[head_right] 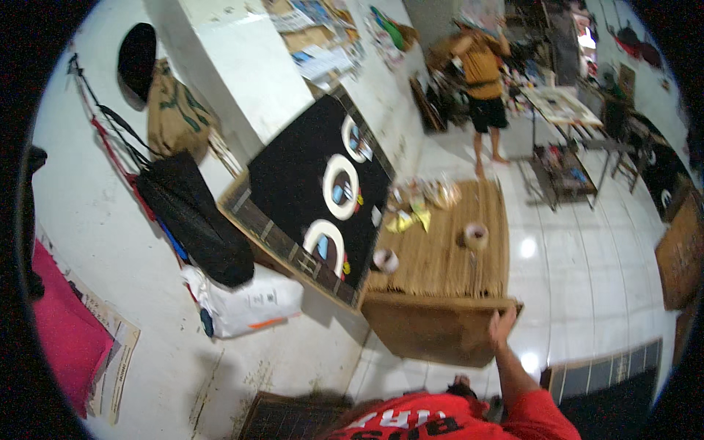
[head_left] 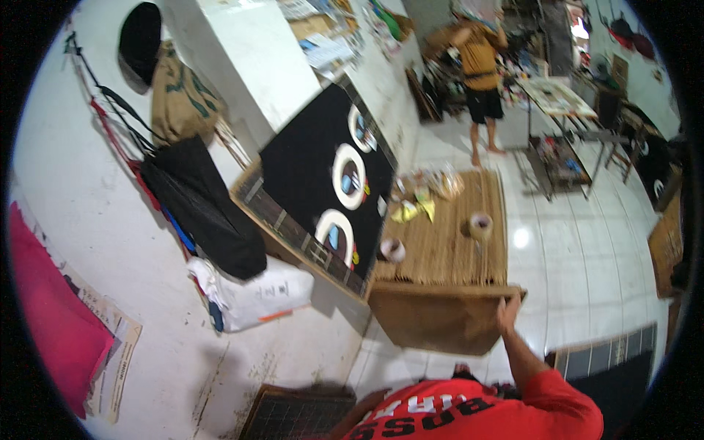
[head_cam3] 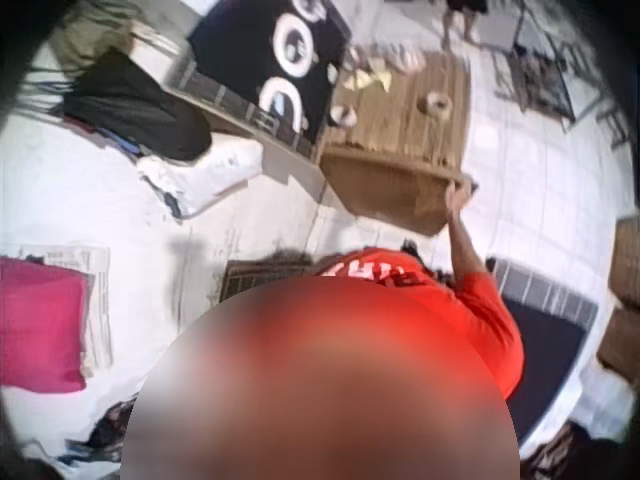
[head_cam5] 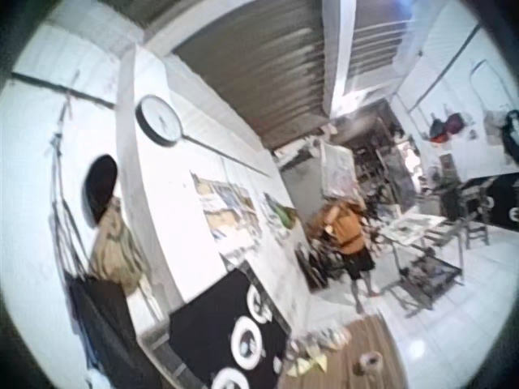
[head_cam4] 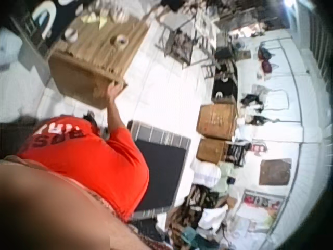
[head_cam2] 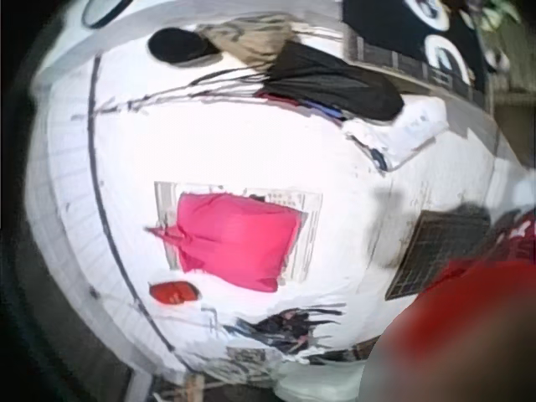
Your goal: The person folds black t-shirts on a gridded pressing board in a garment workshop. They smooth each shirt, fold it in half, then fold the sleeves and bottom up, repeating the process for multiple shirts.
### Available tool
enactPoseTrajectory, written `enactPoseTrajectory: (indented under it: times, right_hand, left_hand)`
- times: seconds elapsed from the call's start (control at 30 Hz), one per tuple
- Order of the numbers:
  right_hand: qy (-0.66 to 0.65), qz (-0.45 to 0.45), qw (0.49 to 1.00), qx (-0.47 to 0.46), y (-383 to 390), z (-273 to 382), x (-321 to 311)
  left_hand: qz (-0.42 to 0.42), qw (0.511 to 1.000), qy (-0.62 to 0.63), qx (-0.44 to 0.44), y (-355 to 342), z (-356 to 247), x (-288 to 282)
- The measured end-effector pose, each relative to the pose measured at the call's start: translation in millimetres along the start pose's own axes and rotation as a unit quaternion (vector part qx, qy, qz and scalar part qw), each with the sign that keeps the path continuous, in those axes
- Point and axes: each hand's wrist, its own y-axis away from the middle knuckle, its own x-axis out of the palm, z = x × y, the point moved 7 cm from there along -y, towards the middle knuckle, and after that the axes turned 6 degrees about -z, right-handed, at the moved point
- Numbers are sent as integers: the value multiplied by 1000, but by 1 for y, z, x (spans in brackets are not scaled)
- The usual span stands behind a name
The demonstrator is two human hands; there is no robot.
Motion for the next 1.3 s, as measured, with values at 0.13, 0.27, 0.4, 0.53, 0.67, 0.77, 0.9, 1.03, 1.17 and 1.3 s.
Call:
enactPoseTrajectory:
  times: [0.13,0.27,0.4,0.53,0.67,0.77,0.9,1.03,1.17,1.3]
  right_hand:
    - [34,-40,998,-43,14,8,-24]
    - [178,-3,979,-104,8,26,-47]
    - [220,82,969,-77,-1,34,-60]
    - [210,52,976,-36,6,30,-72]
    - [53,18,930,364,46,-36,-55]
    - [-354,-125,710,595,88,-57,-20]
    - [-377,-61,713,588,81,-34,-12]
    - [-322,-123,763,547,87,20,-59]
    - [-257,-169,836,455,81,111,-145]
    - [-273,-185,886,325,68,246,-242]
  left_hand:
    - [4,999,44,-13,-27,-25,-22]
    - [-3,998,57,-14,-62,-40,-55]
    - [-27,997,69,-10,-96,-35,-85]
    - [-93,965,231,-77,-123,4,-120]
    - [-125,784,593,-136,-135,60,-151]
    - [-201,721,634,-194,-130,101,-175]
    - [-174,582,773,-180,-127,118,-208]
    - [-116,516,833,-161,-136,116,-220]
    - [-11,685,694,-222,-145,104,-193]
    - [284,833,461,109,-108,-3,-166]
